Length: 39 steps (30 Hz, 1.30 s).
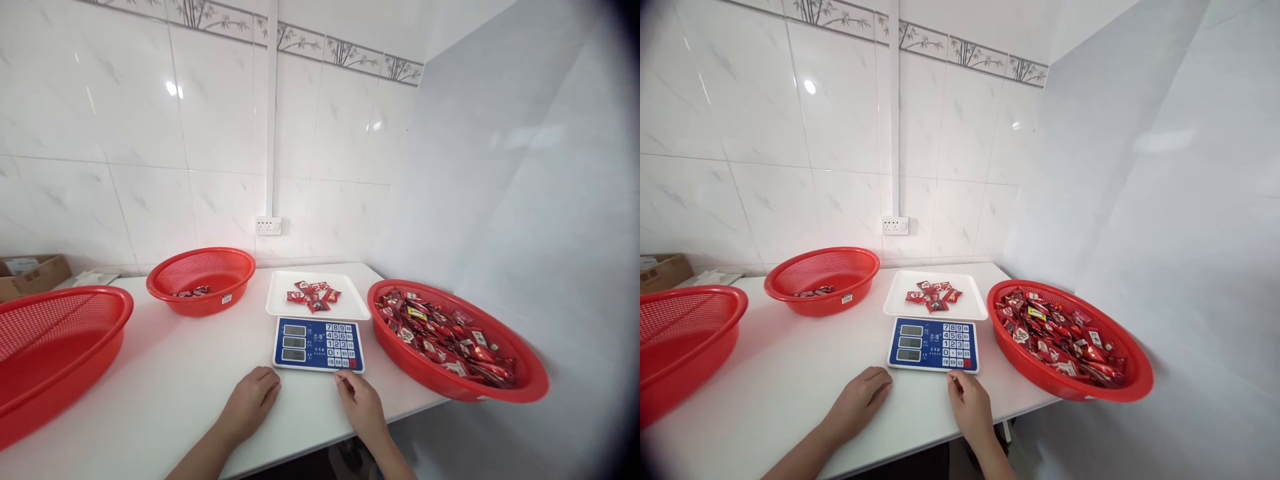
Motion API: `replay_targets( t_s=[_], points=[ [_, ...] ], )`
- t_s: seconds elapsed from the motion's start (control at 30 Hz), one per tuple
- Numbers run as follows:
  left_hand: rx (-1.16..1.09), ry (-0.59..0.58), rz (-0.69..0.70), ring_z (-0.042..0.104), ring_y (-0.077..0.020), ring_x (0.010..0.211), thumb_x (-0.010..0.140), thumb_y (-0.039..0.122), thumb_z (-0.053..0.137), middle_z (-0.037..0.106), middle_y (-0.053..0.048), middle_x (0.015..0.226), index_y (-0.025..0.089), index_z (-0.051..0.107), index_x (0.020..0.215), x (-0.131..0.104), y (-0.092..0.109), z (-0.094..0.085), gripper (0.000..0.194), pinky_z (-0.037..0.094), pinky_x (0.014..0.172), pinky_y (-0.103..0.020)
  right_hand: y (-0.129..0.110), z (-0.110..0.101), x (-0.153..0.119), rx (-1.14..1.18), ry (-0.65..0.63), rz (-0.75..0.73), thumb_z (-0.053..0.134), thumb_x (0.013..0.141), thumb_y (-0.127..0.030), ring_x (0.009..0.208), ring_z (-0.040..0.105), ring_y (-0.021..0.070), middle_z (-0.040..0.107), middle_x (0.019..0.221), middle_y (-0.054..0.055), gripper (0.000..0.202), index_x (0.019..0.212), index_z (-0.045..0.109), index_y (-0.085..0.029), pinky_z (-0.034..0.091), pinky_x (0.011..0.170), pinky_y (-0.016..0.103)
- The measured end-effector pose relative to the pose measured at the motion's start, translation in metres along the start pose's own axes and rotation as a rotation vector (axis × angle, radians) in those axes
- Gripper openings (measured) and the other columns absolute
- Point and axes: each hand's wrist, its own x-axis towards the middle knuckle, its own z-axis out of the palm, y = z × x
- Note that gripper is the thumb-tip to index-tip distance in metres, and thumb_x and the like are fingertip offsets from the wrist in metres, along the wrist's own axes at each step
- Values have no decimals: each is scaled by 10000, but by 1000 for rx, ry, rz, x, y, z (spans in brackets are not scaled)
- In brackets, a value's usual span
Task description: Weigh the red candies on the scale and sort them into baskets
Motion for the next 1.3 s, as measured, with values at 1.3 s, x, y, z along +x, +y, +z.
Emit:
replay_targets(
  t_s=[1.3],
  points=[
    [164, -75, -66, 602, -167, 863, 885, 226, 409, 628, -52, 936, 222, 563, 937, 11, 5, 3, 163, 516, 766, -266, 7, -7, 8, 177, -204, -125, 418, 849, -233, 666, 613, 148, 665, 764, 36, 211, 830, 627, -208, 477, 615, 228]
  ],
)
